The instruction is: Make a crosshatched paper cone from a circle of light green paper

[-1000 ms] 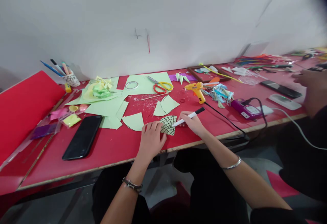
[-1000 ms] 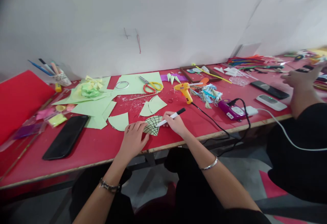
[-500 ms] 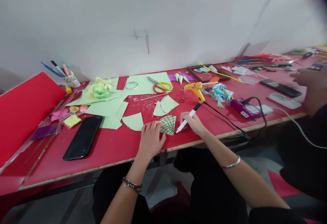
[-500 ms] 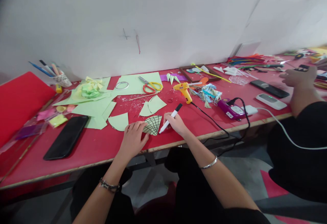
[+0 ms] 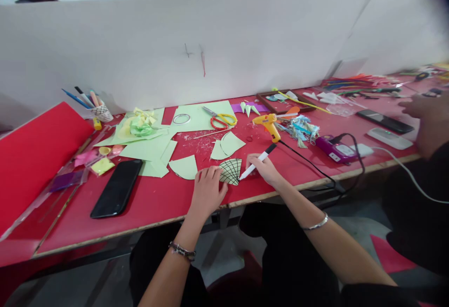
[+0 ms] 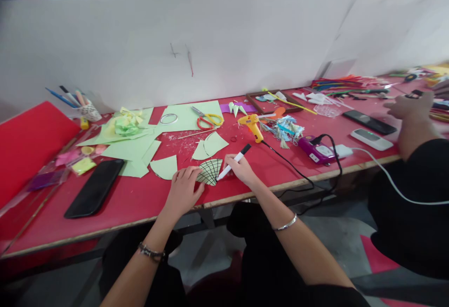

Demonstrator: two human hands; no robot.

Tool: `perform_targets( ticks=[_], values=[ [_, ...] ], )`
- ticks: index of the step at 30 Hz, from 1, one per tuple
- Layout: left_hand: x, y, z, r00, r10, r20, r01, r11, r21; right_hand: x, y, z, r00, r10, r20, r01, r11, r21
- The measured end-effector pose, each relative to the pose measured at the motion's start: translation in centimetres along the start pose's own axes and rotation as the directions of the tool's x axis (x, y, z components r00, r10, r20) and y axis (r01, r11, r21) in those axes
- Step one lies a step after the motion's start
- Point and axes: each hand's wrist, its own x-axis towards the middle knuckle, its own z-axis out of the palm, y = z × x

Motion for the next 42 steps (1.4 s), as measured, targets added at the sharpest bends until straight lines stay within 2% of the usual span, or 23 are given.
perform_targets(
  ticks=[7,12,22,30,39,42],
  values=[
    [-0.03,-0.01,-0.04,1.0,0.004,0.001,-0.004,1.0,0.0,0.3,0.41,0.02,0.997,-0.016,-0.069,0.016,1.0,0.007],
    [-0.01,-0.02,-0.09,1.0,0.002,0.004,-0.002,1.0,-0.002,0.05,0.09,0.17,1.0,-0.021,-0.017,0.021,1.0,-0.012],
    [-0.03,0.0,-0.05,1.0,0.006,-0.004,-0.006,1.0,0.001,-0.35,-0.03,0.05,0.987,0.003,0.159,-0.002,1.0,-0.006],
    [-0.02,-0.04,-0.03,1.0,-0.004,0.003,0.004,1.0,0.002,-0.02,0.32,0.05,0.998,-0.021,0.055,0.019,0.999,0.028],
    [0.01,-0.17,0.27,1.0,0.006,-0.026,-0.006,1.0,-0.005,-0.29,0.12,0.03,0.982,-0.013,0.188,0.007,0.999,0.034],
    [-0.04,-0.19,0.23,0.999,0.014,-0.038,-0.014,1.0,-0.008,-0.15,0.16,-0.13,0.99,-0.037,0.136,0.027,0.997,0.075]
  ],
)
